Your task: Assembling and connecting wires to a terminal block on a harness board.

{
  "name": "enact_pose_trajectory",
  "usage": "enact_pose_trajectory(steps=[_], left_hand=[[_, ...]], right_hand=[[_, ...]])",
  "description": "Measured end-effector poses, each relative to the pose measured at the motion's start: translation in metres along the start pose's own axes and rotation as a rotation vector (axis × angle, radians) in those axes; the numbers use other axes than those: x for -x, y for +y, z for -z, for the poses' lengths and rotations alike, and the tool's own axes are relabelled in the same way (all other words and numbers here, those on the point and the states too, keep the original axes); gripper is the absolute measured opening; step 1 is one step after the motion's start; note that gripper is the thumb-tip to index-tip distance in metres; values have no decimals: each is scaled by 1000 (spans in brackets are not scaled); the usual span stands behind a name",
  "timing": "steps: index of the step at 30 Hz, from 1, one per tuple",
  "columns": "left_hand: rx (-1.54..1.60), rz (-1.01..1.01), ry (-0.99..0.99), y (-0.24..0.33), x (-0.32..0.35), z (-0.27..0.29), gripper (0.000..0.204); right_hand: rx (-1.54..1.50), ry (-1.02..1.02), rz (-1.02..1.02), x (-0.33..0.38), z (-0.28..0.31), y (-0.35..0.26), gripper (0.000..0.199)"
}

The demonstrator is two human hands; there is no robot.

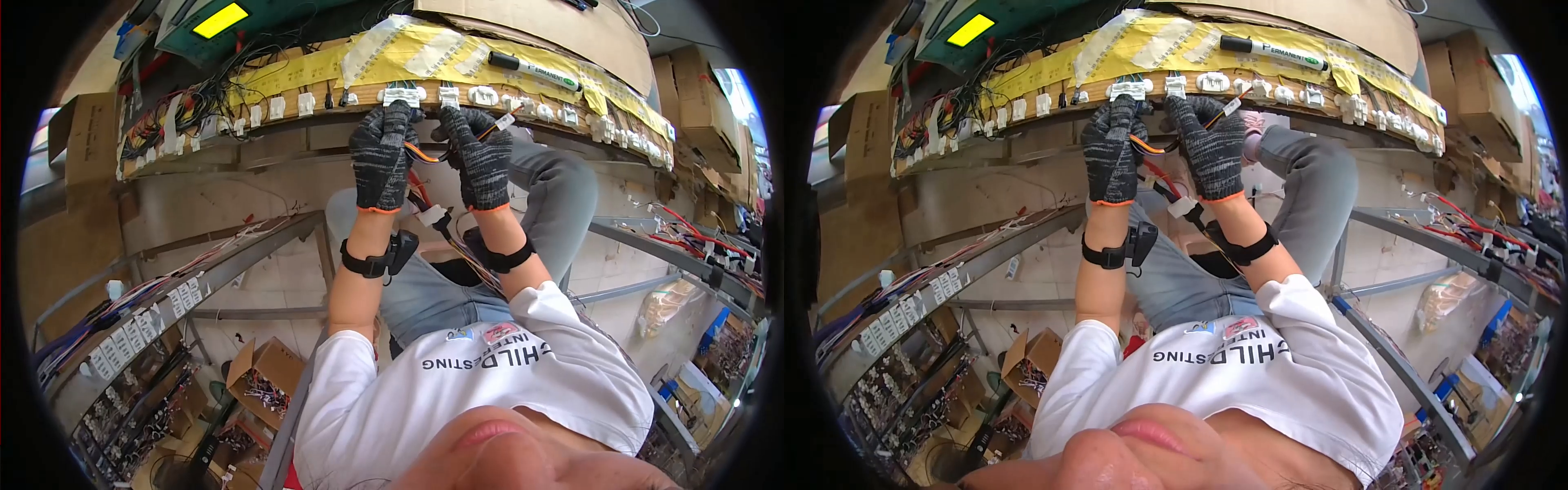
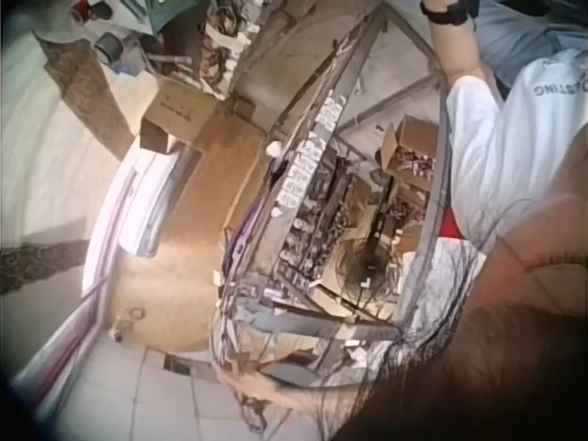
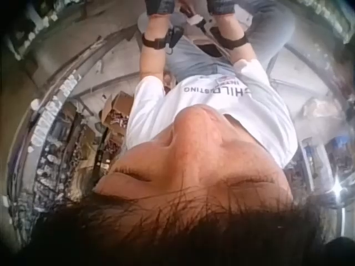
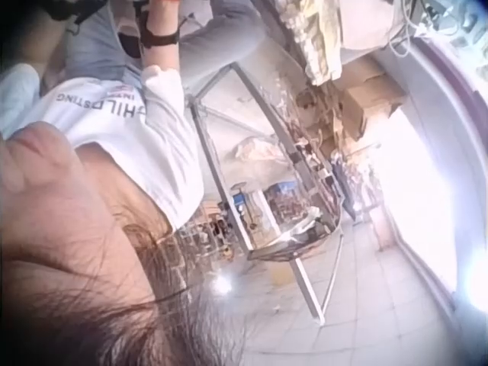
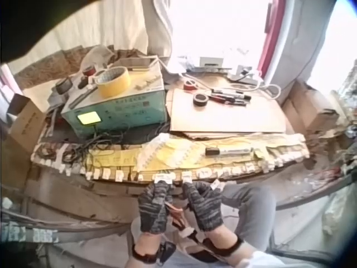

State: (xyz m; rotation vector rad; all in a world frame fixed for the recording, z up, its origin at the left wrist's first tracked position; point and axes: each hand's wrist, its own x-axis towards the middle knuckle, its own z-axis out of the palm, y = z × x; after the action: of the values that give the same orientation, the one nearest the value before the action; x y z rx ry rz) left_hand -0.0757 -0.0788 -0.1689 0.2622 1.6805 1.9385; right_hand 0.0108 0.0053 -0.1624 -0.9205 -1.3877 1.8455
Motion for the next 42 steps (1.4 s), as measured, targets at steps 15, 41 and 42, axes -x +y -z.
enact_pose_trajectory(steps=[15, 41, 42], left_hand=[[47, -19, 7, -7, -2, 0, 19], [-1705, -1842, 1151, 461, 237, 50, 47], [-1726, -1892, 1181, 491, 240, 44, 47]], right_hand=[[18, 24, -113, -1, 4, 5, 12], [727, -289, 914, 14, 22, -18, 27], [113, -151, 421, -16, 33, 31, 22]])
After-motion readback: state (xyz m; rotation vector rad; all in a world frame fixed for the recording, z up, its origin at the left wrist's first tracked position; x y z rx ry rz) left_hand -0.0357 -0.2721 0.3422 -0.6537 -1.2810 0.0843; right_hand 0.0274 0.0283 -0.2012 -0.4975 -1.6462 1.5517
